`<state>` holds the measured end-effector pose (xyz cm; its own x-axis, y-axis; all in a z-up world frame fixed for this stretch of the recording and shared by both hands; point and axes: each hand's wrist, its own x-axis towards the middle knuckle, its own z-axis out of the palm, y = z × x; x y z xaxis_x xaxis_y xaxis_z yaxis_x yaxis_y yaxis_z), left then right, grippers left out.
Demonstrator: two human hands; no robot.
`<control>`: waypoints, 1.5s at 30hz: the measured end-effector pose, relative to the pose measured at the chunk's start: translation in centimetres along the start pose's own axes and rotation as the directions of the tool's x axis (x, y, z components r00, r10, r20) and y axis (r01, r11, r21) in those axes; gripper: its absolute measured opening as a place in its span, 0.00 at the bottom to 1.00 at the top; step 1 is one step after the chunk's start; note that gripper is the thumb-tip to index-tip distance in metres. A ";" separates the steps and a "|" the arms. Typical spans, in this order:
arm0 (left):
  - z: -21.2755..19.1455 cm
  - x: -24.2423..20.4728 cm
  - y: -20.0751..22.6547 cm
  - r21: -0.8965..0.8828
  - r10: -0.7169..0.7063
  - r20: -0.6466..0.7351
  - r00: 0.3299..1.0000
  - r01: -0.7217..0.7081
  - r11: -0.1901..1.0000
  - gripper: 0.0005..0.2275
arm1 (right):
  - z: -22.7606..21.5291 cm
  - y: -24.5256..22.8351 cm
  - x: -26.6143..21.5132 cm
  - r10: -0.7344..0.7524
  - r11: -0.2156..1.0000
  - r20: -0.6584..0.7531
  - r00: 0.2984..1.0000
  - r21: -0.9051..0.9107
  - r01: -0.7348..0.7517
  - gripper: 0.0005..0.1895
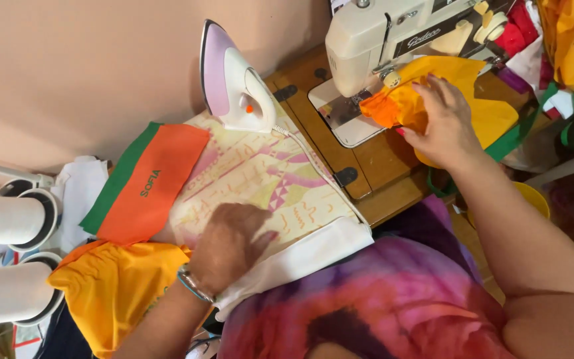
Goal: The person is ironing small fabric bags with names printed on them at a sewing station.
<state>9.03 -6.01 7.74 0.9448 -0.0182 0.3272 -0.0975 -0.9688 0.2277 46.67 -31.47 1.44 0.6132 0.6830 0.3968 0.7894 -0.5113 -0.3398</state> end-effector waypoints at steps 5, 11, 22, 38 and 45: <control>-0.8 -1.1 4.8 -0.151 0.035 0.077 0.996 -0.024 0.988 0.12 | 3.2 2.0 2.5 -0.060 0.991 -0.050 0.997 -0.127 0.053 0.33; 2.5 -4.9 4.6 -0.270 -0.192 0.126 0.973 0.220 0.937 0.15 | 2.5 5.7 1.7 -0.137 0.940 -0.320 0.937 0.257 0.225 0.18; 6.5 -6.5 5.2 -0.128 -0.238 0.132 0.962 0.255 0.958 0.28 | -0.5 4.7 -0.1 0.081 0.773 -0.204 0.976 0.631 0.068 0.21; 6.6 -5.9 8.1 -0.334 -0.218 0.122 0.968 0.247 0.910 0.21 | -11.8 -13.0 -2.9 -0.440 0.879 -0.314 0.841 0.041 0.475 0.48; 4.4 -5.8 7.7 -0.546 -0.281 -0.160 0.946 0.152 0.824 0.10 | -6.4 -18.3 -6.6 -0.475 0.869 0.692 0.544 0.465 0.167 0.55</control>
<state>4.16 -14.46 3.56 0.8716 0.2941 0.3922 -0.1072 -0.6664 0.7378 28.37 -29.92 10.48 -0.0614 0.9751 -0.2129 0.7751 -0.0878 -0.6257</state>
